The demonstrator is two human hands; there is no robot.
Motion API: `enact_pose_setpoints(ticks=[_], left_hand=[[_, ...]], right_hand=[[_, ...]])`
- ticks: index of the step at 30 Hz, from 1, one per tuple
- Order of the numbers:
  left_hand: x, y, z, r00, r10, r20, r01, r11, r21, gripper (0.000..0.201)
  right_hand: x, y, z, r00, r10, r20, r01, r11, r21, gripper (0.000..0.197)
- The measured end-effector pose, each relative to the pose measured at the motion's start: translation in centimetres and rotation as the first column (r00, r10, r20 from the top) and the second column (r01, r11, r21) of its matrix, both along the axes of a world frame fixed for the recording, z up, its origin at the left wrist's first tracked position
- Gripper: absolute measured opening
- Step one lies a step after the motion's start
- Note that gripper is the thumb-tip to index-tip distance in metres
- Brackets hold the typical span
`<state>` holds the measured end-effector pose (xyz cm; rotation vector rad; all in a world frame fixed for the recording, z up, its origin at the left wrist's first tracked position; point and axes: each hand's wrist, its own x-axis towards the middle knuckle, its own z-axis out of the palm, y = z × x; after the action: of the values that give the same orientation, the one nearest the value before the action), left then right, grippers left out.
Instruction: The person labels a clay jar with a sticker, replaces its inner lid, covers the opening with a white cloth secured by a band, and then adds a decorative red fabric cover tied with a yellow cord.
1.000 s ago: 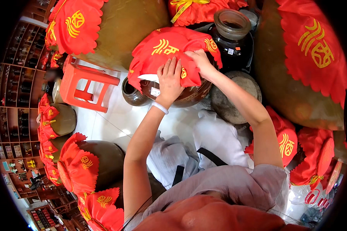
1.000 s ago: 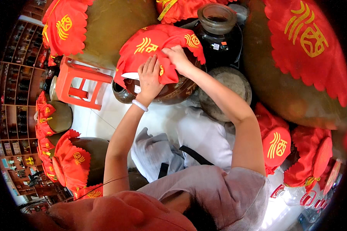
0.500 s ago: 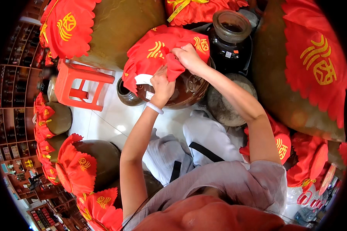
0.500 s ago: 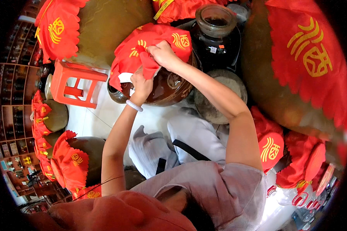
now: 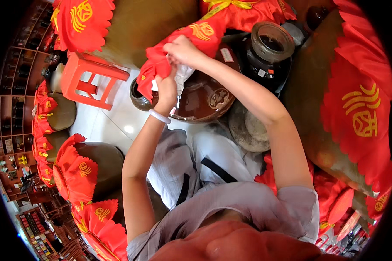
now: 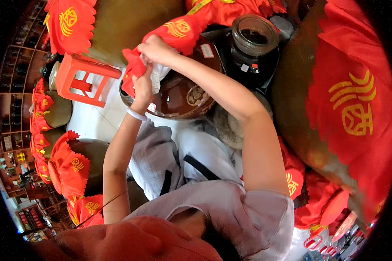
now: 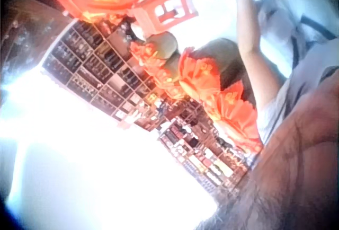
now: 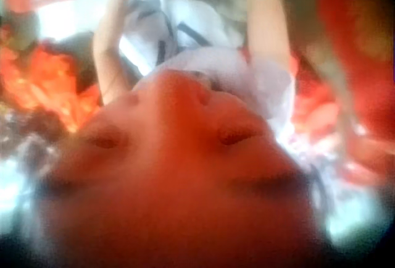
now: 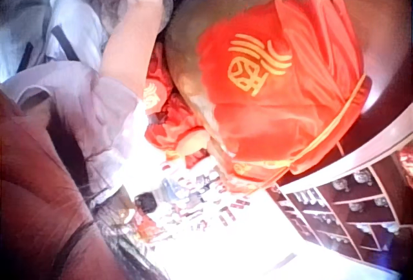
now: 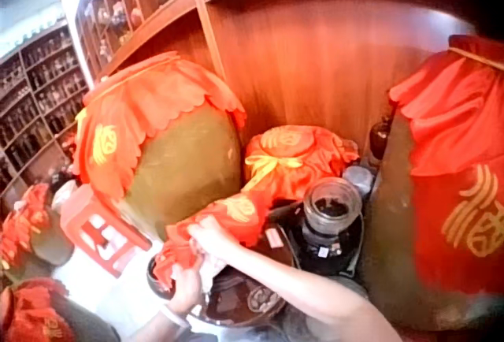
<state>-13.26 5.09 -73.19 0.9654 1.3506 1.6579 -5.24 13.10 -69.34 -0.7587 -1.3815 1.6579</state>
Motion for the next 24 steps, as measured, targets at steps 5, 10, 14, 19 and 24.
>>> enact_pose_setpoints(ticks=[5, 10, 14, 19, 24], left_hand=[[-3.9, 0.8, 0.6, 0.9, -0.014, 0.435, 0.034, 0.999, -0.037, 0.03], [-7.4, 1.4, 2.0, 0.689, 0.057, 0.723, 0.093, 0.982, -0.167, 0.037], [-10.1, 1.1, 2.1, 0.574, -0.106, 0.812, 0.204, 0.979, -0.017, 0.038], [-12.6, 1.7, 0.4, 0.193, -0.353, 0.915, 0.389, 0.884, 0.259, 0.037], [-14.9, 1.4, -0.4, 0.036, -0.387, 0.921, 0.395, 0.852, 0.343, 0.036]], right_hand=[[-0.2, 0.7, 3.7, 0.928, 0.29, 0.234, -0.325, 0.937, 0.131, 0.034], [7.9, 1.1, 0.8, 0.85, -0.117, 0.514, -0.217, 0.811, 0.543, 0.021], [5.0, -1.8, -0.9, 0.589, -0.375, 0.716, -0.354, 0.676, 0.646, 0.04], [2.0, -0.9, -3.7, 0.425, -0.343, 0.837, -0.477, 0.701, 0.53, 0.048], [1.0, -0.6, -3.9, 0.407, -0.331, 0.852, -0.489, 0.709, 0.509, 0.045]])
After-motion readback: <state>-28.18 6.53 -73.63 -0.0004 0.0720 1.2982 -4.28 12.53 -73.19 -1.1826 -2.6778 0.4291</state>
